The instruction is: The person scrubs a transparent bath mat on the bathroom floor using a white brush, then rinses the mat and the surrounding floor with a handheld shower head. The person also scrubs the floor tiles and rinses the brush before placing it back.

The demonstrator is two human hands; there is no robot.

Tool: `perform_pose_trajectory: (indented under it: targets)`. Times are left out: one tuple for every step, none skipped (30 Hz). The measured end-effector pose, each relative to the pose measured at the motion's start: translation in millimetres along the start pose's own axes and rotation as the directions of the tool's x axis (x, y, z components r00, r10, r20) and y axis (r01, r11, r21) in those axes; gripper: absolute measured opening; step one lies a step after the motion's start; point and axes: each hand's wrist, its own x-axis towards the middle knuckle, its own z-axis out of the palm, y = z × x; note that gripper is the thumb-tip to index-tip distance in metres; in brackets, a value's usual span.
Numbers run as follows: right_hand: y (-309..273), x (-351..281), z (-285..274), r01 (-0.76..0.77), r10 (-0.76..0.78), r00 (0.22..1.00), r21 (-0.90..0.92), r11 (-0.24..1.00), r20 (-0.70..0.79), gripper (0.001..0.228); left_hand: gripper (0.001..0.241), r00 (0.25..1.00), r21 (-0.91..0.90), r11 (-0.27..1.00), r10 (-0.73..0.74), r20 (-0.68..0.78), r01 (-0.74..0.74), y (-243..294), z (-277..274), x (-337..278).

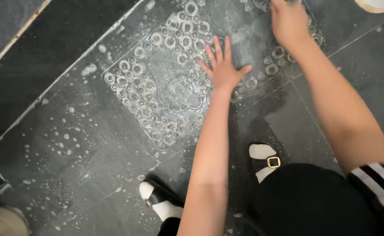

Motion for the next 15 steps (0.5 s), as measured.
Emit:
perform_pose_trajectory:
  targets:
    - [-12.0, -19.7, -28.0, -0.115, 0.12, 0.969, -0.035, 0.993, 0.214, 0.043, 0.128, 0.999, -0.023, 1.0, -0.008, 0.035, 0.009, -8.9, 0.8, -2.1]
    - [-23.3, -39.8, -56.3, -0.214, 0.233, 0.88, -0.093, 0.972, 0.414, 0.071, 0.129, 0.997, -0.045, 0.999, -0.014, 0.071, 0.018, -17.6, 2.1, -4.4]
    - [-29.8, -67.2, -80.8, -0.213, 0.234, 0.878, -0.097, 0.972, 0.418, 0.071, 0.129, 0.997, -0.05, 0.999, -0.014, 0.074, 0.018, -18.5, 2.9, -4.7]
    - [-36.0, -94.5, -106.1, -0.316, 0.349, 0.794, -0.153, 0.936, 0.498, 0.069, 0.129, 0.999, -0.05, 0.999, 0.018, 0.051, -0.015, -18.8, 4.0, -5.1]
    - [-43.4, -122.0, -130.9, -0.408, 0.453, 0.689, -0.213, 0.888, 0.566, 0.068, 0.13, 0.999, -0.045, 0.998, 0.044, 0.027, -0.043, -20.3, 4.2, -7.3]
    - [-43.4, -124.4, -139.8, -0.406, 0.45, 0.686, -0.213, 0.889, 0.571, 0.068, 0.13, 0.999, -0.047, 0.998, 0.04, 0.03, -0.038, -19.7, 6.9, -9.0]
    - [-45.7, -128.3, -148.1, -0.433, 0.457, 0.706, -0.181, 0.883, 0.542, 0.068, 0.13, 0.999, -0.029, 0.999, 0.034, 0.02, -0.033, -19.8, 8.2, -10.6]
    - [-47.7, -132.2, -157.9, -0.458, 0.464, 0.723, -0.148, 0.877, 0.511, 0.067, 0.13, 1.0, -0.01, 1.0, 0.028, 0.01, -0.028, -18.7, 9.1, -13.0]
    - [-35.4, -120.1, -137.8, -0.465, 0.471, 0.729, -0.146, 0.873, 0.496, 0.067, 0.13, 0.999, -0.002, 0.999, 0.043, 0.003, -0.043, -17.6, 9.0, -7.8]
    - [-22.7, -107.5, -118.9, -0.423, 0.405, 0.803, -0.062, 0.904, 0.437, 0.064, 0.129, 0.999, 0.017, 0.999, 0.047, -0.006, -0.046, -16.0, 8.6, -2.8]
    - [-13.6, -99.3, -101.6, -0.372, 0.337, 0.861, 0.021, 0.928, 0.381, 0.061, 0.128, 0.999, 0.037, 0.999, 0.038, -0.006, -0.038, -17.2, 9.6, -5.0]
    - [-7.5, -80.1, -84.1, -0.379, 0.342, 0.86, 0.026, 0.925, 0.378, 0.061, 0.128, 0.999, 0.046, 0.998, 0.041, -0.004, -0.041, -19.1, 9.8, -9.2]
    - [-1.8, -57.1, -63.9, -0.365, 0.349, 0.862, -0.028, 0.931, 0.368, 0.061, 0.125, 0.998, 0.056, 0.997, 0.052, -0.024, -0.05, -23.0, 8.2, -12.2]
    - [2.0, -33.2, -44.1, -0.351, 0.356, 0.864, -0.081, 0.933, 0.357, 0.061, 0.122, 0.997, 0.066, 0.996, 0.063, -0.043, -0.06, -27.9, 5.5, -15.5]
    - [-1.1, -19.1, -40.3, -0.343, 0.347, 0.873, -0.076, 0.936, 0.343, 0.061, 0.122, 0.996, 0.068, 0.996, 0.067, -0.06, -0.063, -40.2, 8.6, -13.2]
